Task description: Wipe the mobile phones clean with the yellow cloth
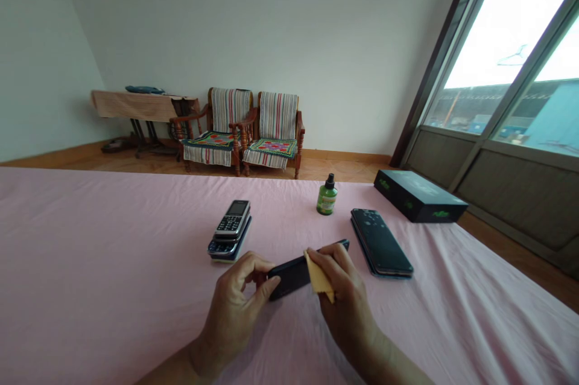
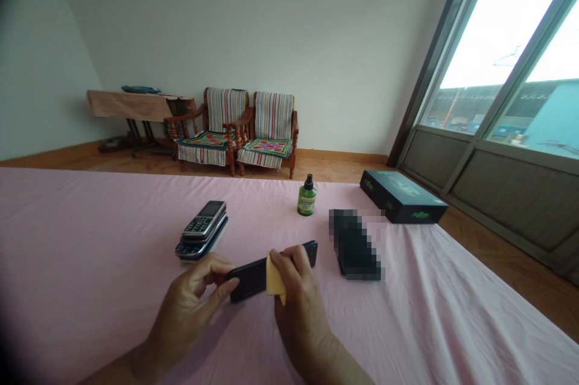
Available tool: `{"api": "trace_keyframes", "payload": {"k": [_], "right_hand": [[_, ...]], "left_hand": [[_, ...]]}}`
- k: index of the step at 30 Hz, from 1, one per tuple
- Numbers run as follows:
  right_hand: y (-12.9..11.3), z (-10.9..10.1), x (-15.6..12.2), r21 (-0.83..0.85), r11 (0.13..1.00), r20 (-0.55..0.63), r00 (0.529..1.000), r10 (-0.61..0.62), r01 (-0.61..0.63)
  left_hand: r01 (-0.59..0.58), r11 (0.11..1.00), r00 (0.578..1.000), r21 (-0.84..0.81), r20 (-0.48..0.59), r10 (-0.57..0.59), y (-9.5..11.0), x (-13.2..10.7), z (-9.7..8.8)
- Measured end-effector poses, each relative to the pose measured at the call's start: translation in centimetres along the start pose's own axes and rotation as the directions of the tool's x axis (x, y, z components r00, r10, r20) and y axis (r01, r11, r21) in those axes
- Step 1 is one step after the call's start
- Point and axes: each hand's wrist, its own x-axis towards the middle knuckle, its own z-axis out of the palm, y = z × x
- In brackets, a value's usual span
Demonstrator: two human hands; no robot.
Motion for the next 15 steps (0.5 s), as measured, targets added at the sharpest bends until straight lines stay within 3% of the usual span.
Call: {"api": "trace_keyframes", "payload": {"k": [5,11,15], "right_hand": [[-0.7,-0.4,0.2,0.074,0.997,0.062,0.997,-0.035,0.03],[1.4,-3.9,1.8,-0.123,0.989,-0.173,0.983,0.062,-0.084],[2.4,-5.0,2.5,-0.248,0.953,-0.169,0.976,0.134,-0.173]], "left_hand": [[-0.023,1.0,1.0,0.009,0.006,0.023,0.2,-0.1,-0.1],[-0.123,0.991,0.992,0.058,-0.02,0.124,-0.1,-0.4,0.1],[-0.12,0.99,0.992,0.08,-0.012,0.122,0.0,-0.5,0.1]]}}
